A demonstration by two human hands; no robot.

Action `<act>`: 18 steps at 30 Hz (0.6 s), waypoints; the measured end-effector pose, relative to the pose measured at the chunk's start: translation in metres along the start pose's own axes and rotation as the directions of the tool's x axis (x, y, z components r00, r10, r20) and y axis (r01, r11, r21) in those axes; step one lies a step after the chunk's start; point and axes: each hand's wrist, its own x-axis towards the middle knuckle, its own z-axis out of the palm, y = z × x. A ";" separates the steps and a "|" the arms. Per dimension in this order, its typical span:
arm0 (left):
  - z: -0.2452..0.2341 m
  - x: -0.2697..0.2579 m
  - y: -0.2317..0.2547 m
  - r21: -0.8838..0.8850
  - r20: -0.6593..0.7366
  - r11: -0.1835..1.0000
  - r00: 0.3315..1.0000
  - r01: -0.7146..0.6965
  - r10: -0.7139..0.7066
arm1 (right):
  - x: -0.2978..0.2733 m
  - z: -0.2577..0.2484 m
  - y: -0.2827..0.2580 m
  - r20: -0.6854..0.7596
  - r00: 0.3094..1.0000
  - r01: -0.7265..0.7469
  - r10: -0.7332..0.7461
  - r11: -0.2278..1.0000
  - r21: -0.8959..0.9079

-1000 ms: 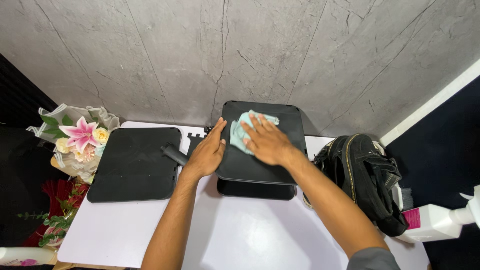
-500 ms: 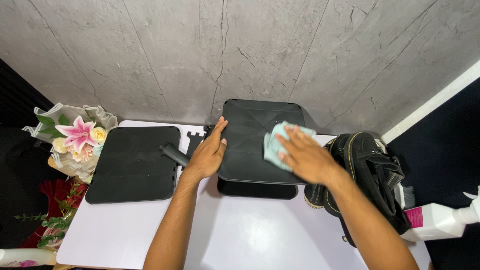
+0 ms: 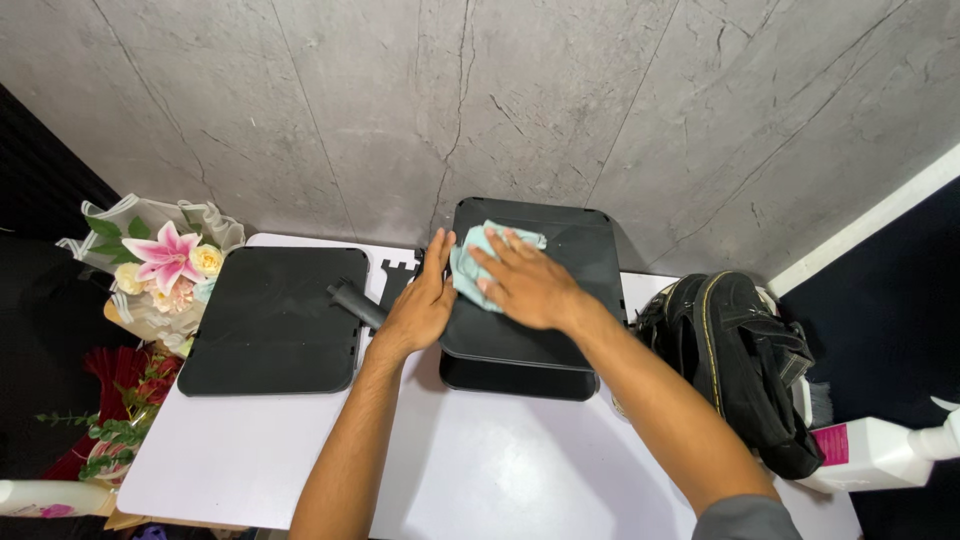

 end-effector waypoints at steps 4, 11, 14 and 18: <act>-0.002 -0.001 0.002 0.006 0.020 0.998 0.998 0.055 -0.055 | -0.054 -0.006 -0.027 0.021 0.999 0.037 -0.038 0.998 0.049; -0.002 -0.003 0.006 -0.051 0.020 0.998 0.999 0.029 -0.028 | -0.094 -0.018 0.010 0.127 0.970 -0.205 0.208 0.978 -0.037; -0.001 -0.003 0.007 -0.051 0.021 0.998 0.999 0.042 -0.041 | -0.076 -0.019 0.048 0.067 0.959 -0.273 0.276 0.961 -0.049; -0.001 -0.003 0.005 -0.059 0.021 0.998 0.999 0.034 -0.033 | -0.035 -0.008 0.077 -0.067 0.969 -0.239 0.236 0.970 -0.043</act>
